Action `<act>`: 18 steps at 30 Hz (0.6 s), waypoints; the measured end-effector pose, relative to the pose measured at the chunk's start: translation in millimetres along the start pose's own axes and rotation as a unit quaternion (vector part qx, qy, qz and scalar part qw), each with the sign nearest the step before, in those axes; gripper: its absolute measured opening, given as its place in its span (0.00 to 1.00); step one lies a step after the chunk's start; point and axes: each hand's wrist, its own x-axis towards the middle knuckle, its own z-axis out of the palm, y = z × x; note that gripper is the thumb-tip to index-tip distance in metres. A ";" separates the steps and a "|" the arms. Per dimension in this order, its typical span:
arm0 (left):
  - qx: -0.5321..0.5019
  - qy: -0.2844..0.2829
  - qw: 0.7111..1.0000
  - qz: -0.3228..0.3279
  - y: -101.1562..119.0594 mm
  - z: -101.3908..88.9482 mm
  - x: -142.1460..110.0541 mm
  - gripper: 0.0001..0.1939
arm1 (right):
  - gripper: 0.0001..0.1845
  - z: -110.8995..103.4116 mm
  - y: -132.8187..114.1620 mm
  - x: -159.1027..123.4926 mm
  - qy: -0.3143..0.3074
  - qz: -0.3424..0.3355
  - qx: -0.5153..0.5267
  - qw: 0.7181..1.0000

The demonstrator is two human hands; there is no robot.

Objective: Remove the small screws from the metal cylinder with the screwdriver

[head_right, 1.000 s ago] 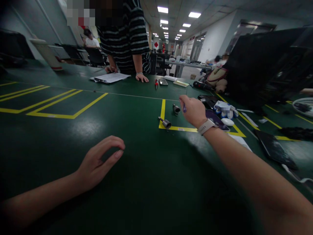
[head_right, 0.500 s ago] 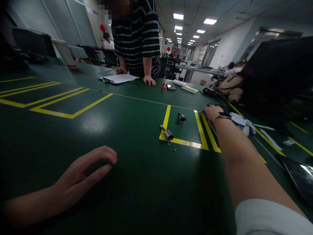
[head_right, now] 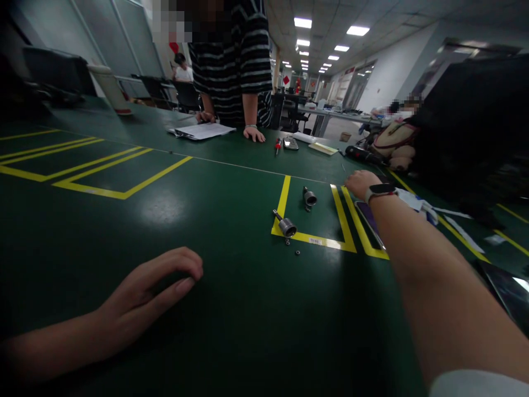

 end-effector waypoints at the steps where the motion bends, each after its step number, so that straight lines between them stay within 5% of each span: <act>1: 0.004 -0.008 1.000 -0.001 0.7 -0.7 0.4 0.07 | 0.17 -9.8 -1.4 -2.7 -0.002 -0.014 -0.018 1.000; 7: 0.039 -0.055 0.998 0.011 3.8 -3.9 -0.4 0.08 | 0.06 -78.7 -32.5 -31.4 0.035 -0.106 -0.081 0.990; 12: 0.050 -0.050 0.997 0.022 3.2 -2.3 -2.9 0.10 | 0.11 -137.7 -109.3 -77.7 0.100 -0.215 -0.093 0.967; 18: -0.182 0.009 0.978 -0.098 2.4 -3.6 1.7 0.10 | 0.11 -200.6 -209.5 -141.2 0.307 -0.387 -0.110 0.862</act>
